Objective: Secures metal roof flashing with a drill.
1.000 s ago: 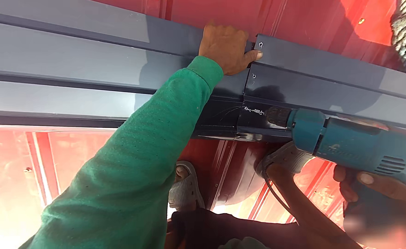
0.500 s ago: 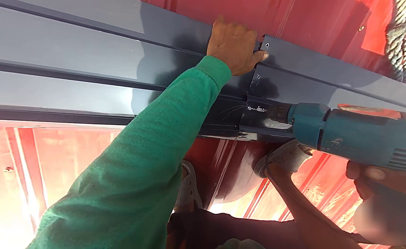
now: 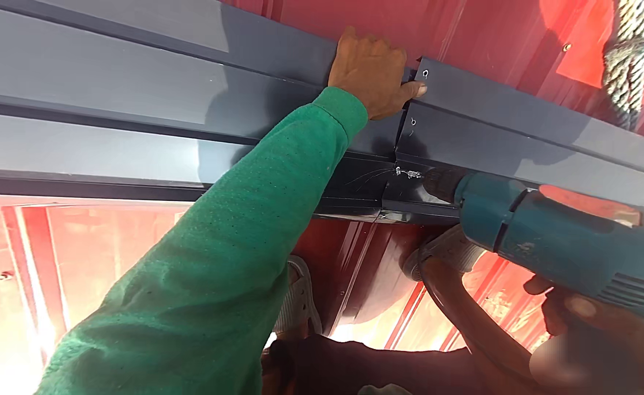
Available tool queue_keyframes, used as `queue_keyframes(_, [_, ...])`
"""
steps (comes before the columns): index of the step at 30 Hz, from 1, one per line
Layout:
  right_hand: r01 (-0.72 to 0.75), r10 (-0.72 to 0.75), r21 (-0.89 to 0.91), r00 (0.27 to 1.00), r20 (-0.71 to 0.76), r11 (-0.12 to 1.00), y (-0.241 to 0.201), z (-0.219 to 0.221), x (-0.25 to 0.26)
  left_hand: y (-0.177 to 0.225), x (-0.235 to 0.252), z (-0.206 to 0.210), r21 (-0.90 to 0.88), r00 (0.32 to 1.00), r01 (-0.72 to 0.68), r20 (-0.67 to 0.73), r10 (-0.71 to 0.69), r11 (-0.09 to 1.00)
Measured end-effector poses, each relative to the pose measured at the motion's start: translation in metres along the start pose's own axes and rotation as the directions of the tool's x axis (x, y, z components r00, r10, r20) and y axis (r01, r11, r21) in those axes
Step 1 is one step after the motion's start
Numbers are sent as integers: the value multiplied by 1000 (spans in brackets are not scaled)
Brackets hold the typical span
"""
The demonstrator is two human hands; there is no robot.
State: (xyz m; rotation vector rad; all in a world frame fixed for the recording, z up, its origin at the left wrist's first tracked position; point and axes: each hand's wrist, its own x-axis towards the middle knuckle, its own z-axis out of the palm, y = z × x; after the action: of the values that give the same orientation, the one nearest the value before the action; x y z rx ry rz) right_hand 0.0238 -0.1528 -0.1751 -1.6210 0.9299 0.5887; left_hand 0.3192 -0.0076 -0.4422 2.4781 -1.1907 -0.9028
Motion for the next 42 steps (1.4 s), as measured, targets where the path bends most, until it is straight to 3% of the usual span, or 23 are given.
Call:
queue_keyframes(12, [59,-57,24,995,-83,998,12,14,-22,1,-1,-4,-6,999,2,32,-2,1000])
queue_keyframes(42, [19,-18,321,1000,-4,947,43,10,-12,0,0,-4,-10,999,5,39,-5,1000])
